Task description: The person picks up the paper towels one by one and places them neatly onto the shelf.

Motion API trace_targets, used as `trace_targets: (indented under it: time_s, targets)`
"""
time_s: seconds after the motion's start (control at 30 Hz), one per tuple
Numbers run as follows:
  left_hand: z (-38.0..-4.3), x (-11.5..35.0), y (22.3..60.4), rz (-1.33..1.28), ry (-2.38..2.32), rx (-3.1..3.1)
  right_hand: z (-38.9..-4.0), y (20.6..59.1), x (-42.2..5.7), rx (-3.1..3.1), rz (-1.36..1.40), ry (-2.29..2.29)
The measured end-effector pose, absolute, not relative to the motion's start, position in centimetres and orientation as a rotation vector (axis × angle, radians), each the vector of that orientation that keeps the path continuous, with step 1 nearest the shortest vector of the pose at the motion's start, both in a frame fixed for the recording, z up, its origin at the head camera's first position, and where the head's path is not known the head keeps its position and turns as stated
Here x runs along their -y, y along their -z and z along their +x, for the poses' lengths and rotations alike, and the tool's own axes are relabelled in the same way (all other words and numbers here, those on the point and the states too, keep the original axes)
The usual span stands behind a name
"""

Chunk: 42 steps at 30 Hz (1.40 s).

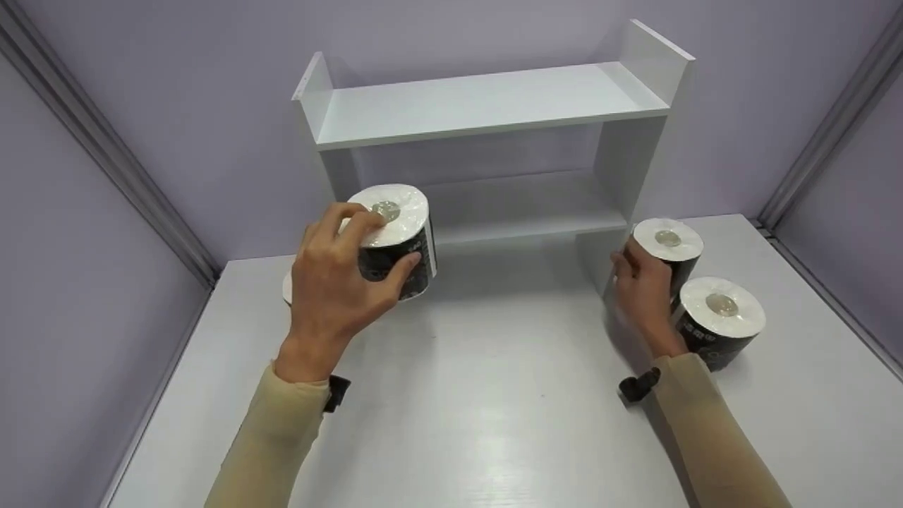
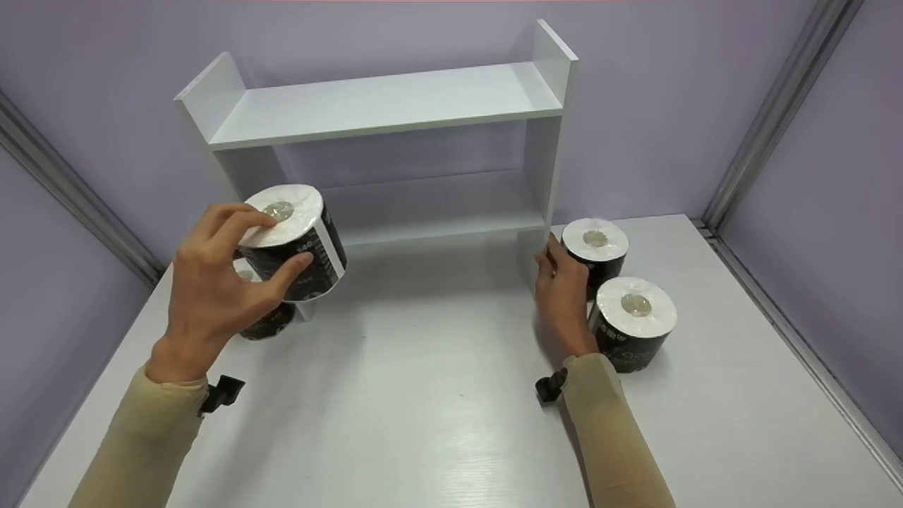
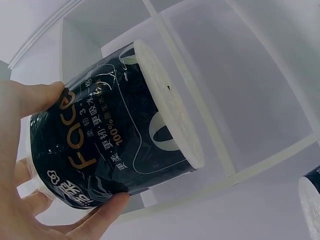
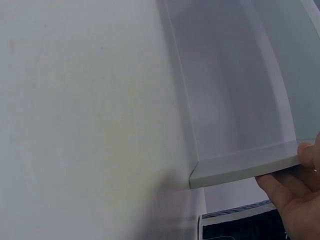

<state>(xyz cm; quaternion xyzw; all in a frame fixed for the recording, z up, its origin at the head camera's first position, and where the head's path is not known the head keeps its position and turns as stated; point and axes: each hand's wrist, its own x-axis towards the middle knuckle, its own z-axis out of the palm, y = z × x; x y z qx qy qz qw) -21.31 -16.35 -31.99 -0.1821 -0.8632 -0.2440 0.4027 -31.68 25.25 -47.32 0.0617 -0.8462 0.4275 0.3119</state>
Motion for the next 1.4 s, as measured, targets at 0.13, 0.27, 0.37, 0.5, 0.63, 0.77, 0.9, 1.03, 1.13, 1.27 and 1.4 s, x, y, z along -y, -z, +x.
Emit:
trace_targets:
  time_s: [0.13, 0.27, 0.37, 0.5, 0.63, 0.77, 0.9, 1.03, 1.13, 1.27, 1.4]
  targets:
    - [-21.4, 16.3, 31.9, -0.467, 0.621, 2.183, -31.5, 47.3, -25.2, 2.236, 0.159, -1.145]
    - [-21.4, 16.2, 31.9, -0.469, 0.624, 2.192, -31.3, 47.3, -25.1, 2.245, 0.151, -1.16]
    - [-21.6, 16.2, 31.8, -0.471, 0.625, 2.203, -31.2, 47.2, -25.1, 2.249, 0.146, -1.17]
    - [-21.7, 16.1, 31.6, -0.471, 0.622, 2.212, -31.2, 47.2, -25.1, 2.26, 0.139, -1.171]
    - [-21.8, 16.0, 31.5, -0.467, 0.626, 2.21, -31.4, 47.1, -25.1, 2.271, 0.138, -1.175]
    - [-22.1, 16.0, 31.4, -0.465, 0.619, 2.208, -31.5, 47.1, -25.1, 2.257, 0.142, -1.176]
    - [-22.4, 15.9, 31.4, -0.46, 0.61, 2.204, -31.7, 47.3, -25.1, 2.206, 0.173, -1.155]
    - [-22.4, 16.0, 31.4, -0.447, 0.615, 2.199, -31.7, 47.2, -25.0, 2.184, 0.2, -1.149]
    - [-22.5, 16.0, 31.3, -0.439, 0.616, 2.197, -31.7, 47.1, -24.9, 2.199, 0.195, -1.156]
    - [-22.4, 15.9, 31.1, -0.446, 0.599, 2.196, -31.5, 47.1, -24.9, 2.211, 0.161, -1.151]
    - [-22.3, 15.8, 31.0, -0.454, 0.598, 2.194, -31.5, 47.2, -24.6, 2.216, 0.145, -1.138]
